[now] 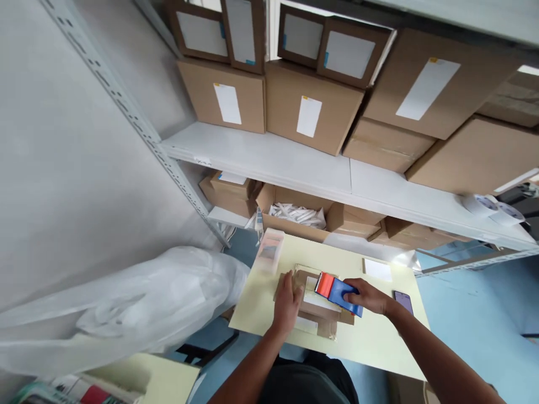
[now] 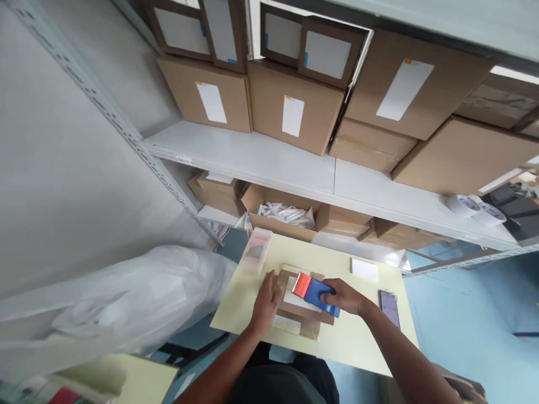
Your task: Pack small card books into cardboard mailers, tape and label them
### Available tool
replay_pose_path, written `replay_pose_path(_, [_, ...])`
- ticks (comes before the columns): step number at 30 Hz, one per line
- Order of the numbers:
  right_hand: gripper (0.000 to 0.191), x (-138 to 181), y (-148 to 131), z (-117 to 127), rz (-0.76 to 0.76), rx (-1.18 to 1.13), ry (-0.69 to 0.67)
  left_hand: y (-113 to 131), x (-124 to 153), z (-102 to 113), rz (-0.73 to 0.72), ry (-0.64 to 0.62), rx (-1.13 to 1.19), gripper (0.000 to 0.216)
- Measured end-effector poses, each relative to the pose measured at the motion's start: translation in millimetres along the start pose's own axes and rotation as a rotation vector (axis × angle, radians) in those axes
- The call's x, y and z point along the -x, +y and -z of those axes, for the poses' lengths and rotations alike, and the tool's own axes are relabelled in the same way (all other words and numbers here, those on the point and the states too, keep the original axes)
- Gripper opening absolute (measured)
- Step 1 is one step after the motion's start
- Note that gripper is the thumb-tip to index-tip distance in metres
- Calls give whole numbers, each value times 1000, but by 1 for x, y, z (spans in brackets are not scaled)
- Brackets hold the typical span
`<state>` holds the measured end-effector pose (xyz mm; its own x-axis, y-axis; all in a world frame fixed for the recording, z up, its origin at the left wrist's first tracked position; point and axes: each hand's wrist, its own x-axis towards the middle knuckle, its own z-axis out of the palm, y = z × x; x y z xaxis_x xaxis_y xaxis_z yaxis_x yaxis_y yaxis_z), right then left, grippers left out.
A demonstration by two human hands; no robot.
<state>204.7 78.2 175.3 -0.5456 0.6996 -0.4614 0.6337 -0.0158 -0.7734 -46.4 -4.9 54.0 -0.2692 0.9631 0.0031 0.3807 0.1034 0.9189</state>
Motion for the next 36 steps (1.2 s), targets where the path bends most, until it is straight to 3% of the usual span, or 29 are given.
replay_pose_path(3, [25,0,-2,1,-13,23,-36,14,14,10,19,-19,151,48])
replay_pose_path(6, [30,-1,-8,-1,-11,78,-64,30,17,7,263,-209,463,59])
replay_pose_path(9, [33,-2,-12,-3,-3,122,-91,45,7,0,504,-290,809,72])
replay_pose_path(13, [34,-2,-13,-6,-24,166,-92,58,-8,2,549,-394,1013,53])
replay_pose_path(17, [30,-2,-15,-9,-43,200,-95,55,-11,-1,523,-345,958,45])
replay_pose_path(23, [29,-1,-29,-12,-54,285,-79,36,-8,-12,450,-143,696,40])
replay_pose_path(32, [30,-27,-42,-27,-19,341,48,14,-23,9,351,-12,255,28])
replay_pose_path(36, [28,-37,-50,-35,-41,360,80,1,-26,12,347,30,200,29])
